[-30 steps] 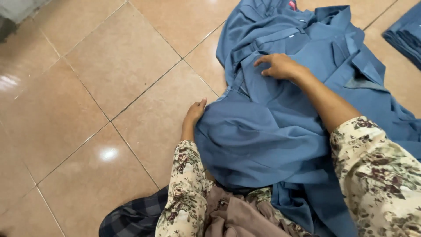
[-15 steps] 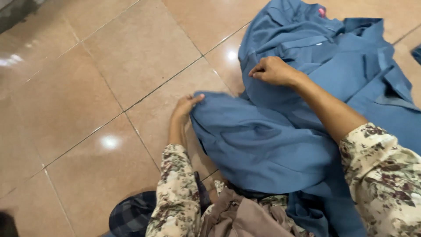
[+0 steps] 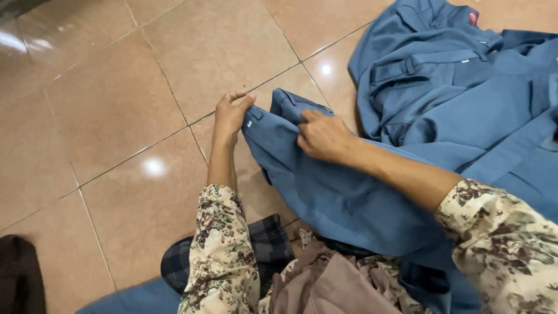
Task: Folding blue trousers and stacking them on the floor
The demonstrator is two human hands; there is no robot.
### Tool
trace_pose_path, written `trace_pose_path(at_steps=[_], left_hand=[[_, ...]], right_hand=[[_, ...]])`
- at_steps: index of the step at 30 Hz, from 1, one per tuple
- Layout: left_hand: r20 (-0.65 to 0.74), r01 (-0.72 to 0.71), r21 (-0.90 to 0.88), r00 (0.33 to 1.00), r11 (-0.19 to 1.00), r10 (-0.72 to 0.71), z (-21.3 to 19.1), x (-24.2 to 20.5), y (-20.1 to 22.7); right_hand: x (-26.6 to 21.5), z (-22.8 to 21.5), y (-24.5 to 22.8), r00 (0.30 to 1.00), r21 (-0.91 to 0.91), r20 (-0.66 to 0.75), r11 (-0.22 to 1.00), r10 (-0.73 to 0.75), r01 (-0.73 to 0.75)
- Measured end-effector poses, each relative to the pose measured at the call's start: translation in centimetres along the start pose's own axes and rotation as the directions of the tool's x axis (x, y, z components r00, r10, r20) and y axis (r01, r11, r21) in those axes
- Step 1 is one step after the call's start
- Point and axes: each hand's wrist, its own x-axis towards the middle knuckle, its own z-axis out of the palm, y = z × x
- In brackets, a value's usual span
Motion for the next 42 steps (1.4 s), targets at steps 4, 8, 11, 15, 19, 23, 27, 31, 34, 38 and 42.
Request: trace_pose_path(at_steps=[4,8,11,15,19,23,27,31,34,38,42], left_hand=[[0.274,-0.353,0.027,0.902,0.935,0.332,-4.2,-6.7,8.4],[0.639,-0.532,0.401,0.746,0.746,0.188,-2.2,-8.4,10.2],[0.660,-0.673,0.559,0.715,0.484,0.233,0.0,-6.7,8.8],[0.674,-0.751,0.616,0.659,0.237,0.334,1.0,-3.9,6.3],[0.659,-0.705,0.622,0.706,0.341,0.258,-0.1,-1.3,3.3],[0.628,-0.651,0.627,0.748,0.428,0.217,-0.9,-0.3,1.6],[0.613,-0.628,0.630,0.763,0.457,0.205,-1.1,-0.4,1.9],[0.599,-0.632,0.671,0.770,0.388,0.220,-1.2,-0.1,1.0],[0.591,-0.615,0.709,0.785,0.346,0.186,-2.5,-0.9,1.7],[0.542,-0.548,0.694,0.825,0.467,0.163,-4.5,-2.6,2.7],[0.514,-0.523,0.705,0.842,0.478,0.163,-5.5,-2.5,2.3]], right_hand=[[2.1,-0.9,1.7,0.989,0.246,0.148,0.969,-0.011,-0.026],[2.6,-2.7,2.4,0.973,0.569,0.214,0.821,-0.089,-0.049],[2.1,-3.5,2.8,0.974,0.598,0.209,0.799,-0.082,-0.061],[-1.5,-7.5,1.4,0.971,0.322,0.201,0.945,-0.127,0.057],[-8.7,-8.4,0.4,0.978,0.056,0.194,0.996,-0.076,0.067],[-15.4,-7.5,0.2,0.987,-0.441,-0.062,0.891,-0.149,0.107],[-18.1,-5.6,0.1,0.977,-0.369,-0.178,0.928,-0.118,0.045],[-17.6,-9.1,-1.2,0.990,0.325,0.034,0.936,0.134,-0.138],[-17.9,-11.7,-2.1,0.892,0.836,0.439,0.316,0.107,-0.449],[-18.3,-10.4,0.8,0.793,0.636,0.500,0.474,0.348,-0.608],[-20.0,-4.9,5.6,0.882,0.288,0.305,0.848,0.360,-0.445]])
